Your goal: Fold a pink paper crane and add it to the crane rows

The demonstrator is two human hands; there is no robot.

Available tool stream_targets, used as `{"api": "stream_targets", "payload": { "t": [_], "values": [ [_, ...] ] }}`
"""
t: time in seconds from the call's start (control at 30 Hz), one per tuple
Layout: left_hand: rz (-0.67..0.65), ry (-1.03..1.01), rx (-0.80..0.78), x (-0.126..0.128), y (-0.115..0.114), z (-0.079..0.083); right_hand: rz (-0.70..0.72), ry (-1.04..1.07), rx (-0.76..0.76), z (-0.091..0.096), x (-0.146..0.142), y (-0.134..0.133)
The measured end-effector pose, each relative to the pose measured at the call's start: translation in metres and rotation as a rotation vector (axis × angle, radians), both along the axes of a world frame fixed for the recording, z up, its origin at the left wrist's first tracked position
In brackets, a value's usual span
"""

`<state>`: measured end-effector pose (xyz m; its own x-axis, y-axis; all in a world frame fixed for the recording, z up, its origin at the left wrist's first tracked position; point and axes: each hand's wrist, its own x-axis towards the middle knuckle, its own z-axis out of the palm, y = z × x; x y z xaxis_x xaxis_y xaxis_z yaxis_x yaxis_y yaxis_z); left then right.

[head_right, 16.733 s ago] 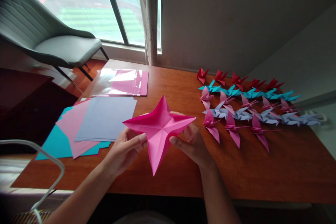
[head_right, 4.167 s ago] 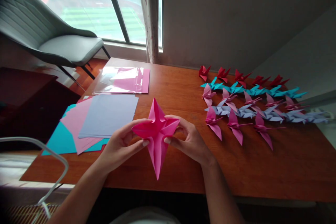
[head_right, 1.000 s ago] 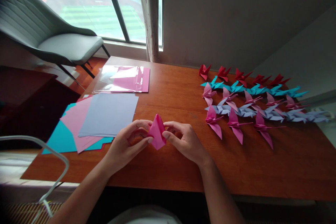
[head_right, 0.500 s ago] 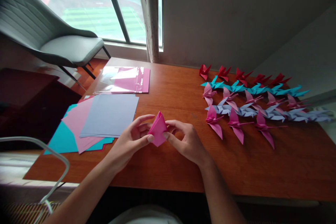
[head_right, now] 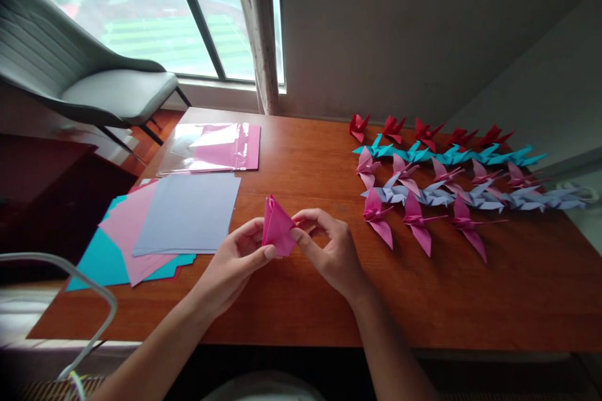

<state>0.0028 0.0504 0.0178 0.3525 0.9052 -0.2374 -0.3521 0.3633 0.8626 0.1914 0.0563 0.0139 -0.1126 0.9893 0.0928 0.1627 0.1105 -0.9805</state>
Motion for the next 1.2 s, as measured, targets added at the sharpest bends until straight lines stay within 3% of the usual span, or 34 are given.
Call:
{"api": "stream_targets", "payload": {
  "t": [0.17, 0.3, 0.5, 0.73, 0.93, 1.2],
  "values": [
    [0.086, -0.069, -0.074, -0.001, 0.000, -0.002, 0.149, -0.042, 0.034, 0.007, 0.001, -0.002],
    [0.065, -0.234, -0.184, -0.005, 0.002, 0.000, 0.268, -0.058, 0.047, 0.009, 0.001, -0.002],
    [0.016, -0.256, -0.280, -0.007, 0.002, 0.004, 0.104, -0.017, 0.032, 0.005, 0.003, -0.002],
    [-0.025, -0.101, -0.232, -0.002, 0.000, 0.002, -0.079, 0.094, 0.000, 0.004, 0.004, -0.001],
    [-0.036, 0.019, -0.183, 0.002, -0.002, 0.004, -0.064, 0.198, -0.040, 0.005, 0.003, 0.002],
    [-0.035, 0.112, -0.145, 0.003, -0.004, 0.003, -0.050, 0.183, -0.042, 0.005, 0.006, 0.003]
  ]
}}
